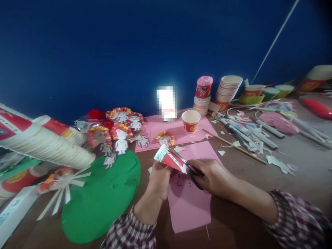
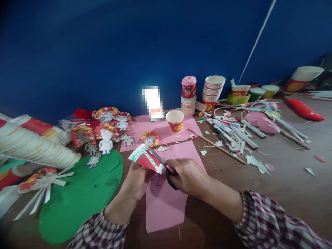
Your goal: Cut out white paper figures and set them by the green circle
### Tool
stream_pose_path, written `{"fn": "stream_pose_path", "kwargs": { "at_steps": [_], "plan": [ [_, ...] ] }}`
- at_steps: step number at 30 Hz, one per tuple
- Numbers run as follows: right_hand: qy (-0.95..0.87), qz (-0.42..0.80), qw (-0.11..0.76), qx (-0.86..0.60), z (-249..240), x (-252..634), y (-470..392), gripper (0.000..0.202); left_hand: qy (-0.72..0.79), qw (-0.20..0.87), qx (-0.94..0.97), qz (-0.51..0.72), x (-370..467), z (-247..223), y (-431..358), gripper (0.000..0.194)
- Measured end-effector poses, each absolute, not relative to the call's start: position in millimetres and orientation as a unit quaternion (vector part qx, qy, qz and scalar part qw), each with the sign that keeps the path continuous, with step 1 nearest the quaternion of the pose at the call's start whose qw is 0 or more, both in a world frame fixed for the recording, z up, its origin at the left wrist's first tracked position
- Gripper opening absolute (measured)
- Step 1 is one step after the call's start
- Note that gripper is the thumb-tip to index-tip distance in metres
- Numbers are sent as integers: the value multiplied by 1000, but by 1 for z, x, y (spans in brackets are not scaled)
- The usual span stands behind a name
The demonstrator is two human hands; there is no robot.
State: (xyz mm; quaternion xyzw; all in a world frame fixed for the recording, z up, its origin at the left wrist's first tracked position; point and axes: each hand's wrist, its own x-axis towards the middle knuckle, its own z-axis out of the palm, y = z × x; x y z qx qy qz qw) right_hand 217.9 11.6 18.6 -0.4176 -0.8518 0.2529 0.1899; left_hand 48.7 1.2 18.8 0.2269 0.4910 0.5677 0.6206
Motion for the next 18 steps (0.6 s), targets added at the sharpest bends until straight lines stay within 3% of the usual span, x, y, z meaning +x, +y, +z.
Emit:
{"fn": "stream_pose_path", "kwargs": {
  "at_steps": [18],
  "plan": [
    [-831, 290, 206, -428, 18, 217, 11, 5, 483, 630, 222, 567, 47, 17, 2, 31]
  ]
}}
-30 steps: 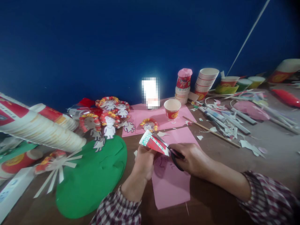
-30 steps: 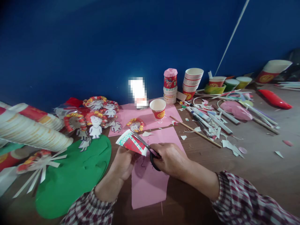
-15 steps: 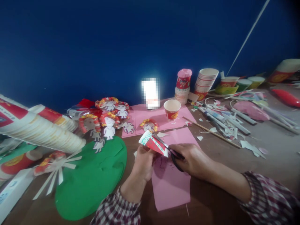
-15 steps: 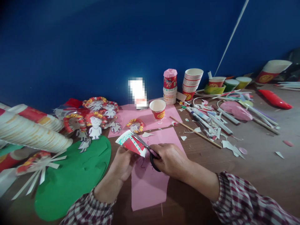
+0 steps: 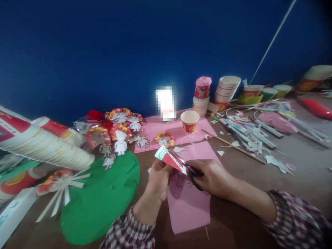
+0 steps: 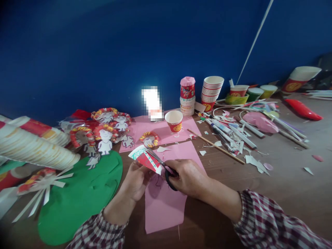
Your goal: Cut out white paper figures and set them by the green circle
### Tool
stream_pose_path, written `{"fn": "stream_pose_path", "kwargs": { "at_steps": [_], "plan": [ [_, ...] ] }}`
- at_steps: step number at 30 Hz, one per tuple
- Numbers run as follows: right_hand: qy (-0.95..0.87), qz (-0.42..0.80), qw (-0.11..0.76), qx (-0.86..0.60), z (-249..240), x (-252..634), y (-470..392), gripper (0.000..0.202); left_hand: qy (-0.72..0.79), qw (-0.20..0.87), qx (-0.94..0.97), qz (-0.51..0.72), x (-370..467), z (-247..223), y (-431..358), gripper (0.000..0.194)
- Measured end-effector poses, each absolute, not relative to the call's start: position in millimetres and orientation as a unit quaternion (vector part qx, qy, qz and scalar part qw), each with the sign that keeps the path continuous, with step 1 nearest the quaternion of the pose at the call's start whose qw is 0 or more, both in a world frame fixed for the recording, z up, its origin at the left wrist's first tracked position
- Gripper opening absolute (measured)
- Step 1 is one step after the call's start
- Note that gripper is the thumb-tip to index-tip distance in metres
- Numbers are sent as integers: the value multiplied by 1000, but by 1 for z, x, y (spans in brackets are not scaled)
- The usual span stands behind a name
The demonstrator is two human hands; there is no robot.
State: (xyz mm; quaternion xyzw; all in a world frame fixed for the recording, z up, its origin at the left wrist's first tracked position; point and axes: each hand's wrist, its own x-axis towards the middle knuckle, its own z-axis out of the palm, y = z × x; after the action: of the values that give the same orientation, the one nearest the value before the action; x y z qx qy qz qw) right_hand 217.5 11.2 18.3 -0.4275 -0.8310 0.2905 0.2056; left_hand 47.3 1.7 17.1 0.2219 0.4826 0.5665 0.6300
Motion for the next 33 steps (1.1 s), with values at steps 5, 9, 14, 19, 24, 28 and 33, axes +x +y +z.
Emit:
{"fn": "stream_pose_path", "kwargs": {
  "at_steps": [5, 9, 14, 19, 24, 28, 33],
  "plan": [
    [-830, 295, 217, -421, 15, 217, 11, 5, 479, 633, 230, 563, 49, 19, 1, 31],
    [-828, 302, 225, -415, 15, 217, 10, 6, 474, 637, 219, 567, 50, 20, 2, 32],
    [-829, 306, 224, -411, 16, 218, 10, 6, 468, 645, 197, 571, 51, 20, 2, 31],
    [-828, 307, 226, -412, 15, 217, 9, 7, 466, 641, 208, 574, 50, 18, 2, 28],
    [-826, 307, 218, -419, 12, 217, 9, 8, 458, 642, 222, 573, 50, 17, 2, 26],
    [-829, 308, 220, -411, 11, 217, 9, 9, 454, 649, 225, 568, 51, 19, 1, 25],
    [-829, 316, 217, -407, 13, 218, 10, 8, 462, 645, 224, 567, 50, 18, 1, 28]
  ]
}}
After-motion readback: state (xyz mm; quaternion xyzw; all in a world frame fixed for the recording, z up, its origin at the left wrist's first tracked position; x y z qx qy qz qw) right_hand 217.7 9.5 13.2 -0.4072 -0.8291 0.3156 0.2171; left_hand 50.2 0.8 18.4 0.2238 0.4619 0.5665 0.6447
